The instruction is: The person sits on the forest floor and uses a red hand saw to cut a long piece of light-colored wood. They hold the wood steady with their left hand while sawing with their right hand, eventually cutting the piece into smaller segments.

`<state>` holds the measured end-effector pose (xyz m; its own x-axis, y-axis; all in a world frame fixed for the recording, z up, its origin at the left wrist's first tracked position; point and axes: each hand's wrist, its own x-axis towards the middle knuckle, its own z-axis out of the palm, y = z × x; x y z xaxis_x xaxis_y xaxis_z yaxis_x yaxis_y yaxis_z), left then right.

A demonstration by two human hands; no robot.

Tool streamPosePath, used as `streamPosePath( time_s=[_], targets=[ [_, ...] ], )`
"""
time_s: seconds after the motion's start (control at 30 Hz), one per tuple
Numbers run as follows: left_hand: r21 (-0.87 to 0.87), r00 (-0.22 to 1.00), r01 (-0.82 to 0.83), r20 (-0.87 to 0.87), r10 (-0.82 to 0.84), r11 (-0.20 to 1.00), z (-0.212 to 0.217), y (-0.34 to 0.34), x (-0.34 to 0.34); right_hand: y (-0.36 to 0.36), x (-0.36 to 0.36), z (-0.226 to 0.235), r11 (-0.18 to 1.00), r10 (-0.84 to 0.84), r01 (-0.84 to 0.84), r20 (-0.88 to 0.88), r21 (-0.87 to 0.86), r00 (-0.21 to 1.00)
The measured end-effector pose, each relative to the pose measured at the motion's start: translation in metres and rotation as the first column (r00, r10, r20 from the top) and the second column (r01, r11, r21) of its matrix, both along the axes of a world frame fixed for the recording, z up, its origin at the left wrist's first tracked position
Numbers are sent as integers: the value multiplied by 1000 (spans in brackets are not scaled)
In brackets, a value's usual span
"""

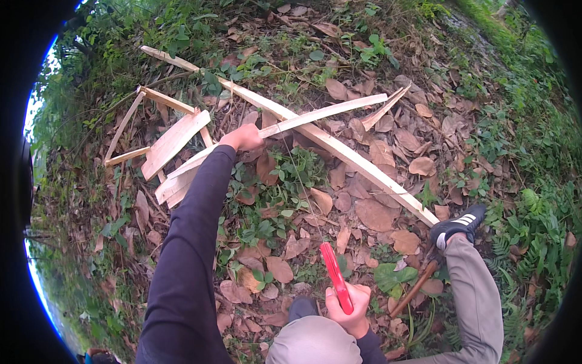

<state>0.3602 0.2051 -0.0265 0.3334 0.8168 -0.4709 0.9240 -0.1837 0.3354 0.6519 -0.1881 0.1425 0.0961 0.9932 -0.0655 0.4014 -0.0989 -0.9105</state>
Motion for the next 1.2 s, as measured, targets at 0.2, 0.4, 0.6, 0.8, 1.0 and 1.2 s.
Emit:
streamPosePath(
  time_s=[0.2, 0.4, 0.6, 0.8, 1.0, 1.2],
  targets=[
    [-66, 999, -22, -28, 20, 998, -1, 4, -1, 5, 4, 7, 997, 8, -10, 27, 75, 1000],
    [-120, 992, -124, -46, 119, 985, 19, -1, 3, 47, -8, -10, 994, 17, -10, -65, 104, 998],
    [-102, 997, -60, -49, 55, 993, -8, 6, -13, 68, -23, -38, 995, 40, -31, -96, 95, 995],
    [-101, 998, -47, -48, 42, 994, 6, 3, -1, 109, -41, -66, 986, 45, -36, -51, 165, 998],
    [-50, 1000, 6, -24, -8, 999, 3, 5, -4, 209, -73, -111, 979, 79, -39, -198, 200, 977],
    [-73, 994, 70, -74, -75, 995, -25, 13, -22, 199, -85, -113, 935, 188, -119, -183, 333, 965]
  ],
)
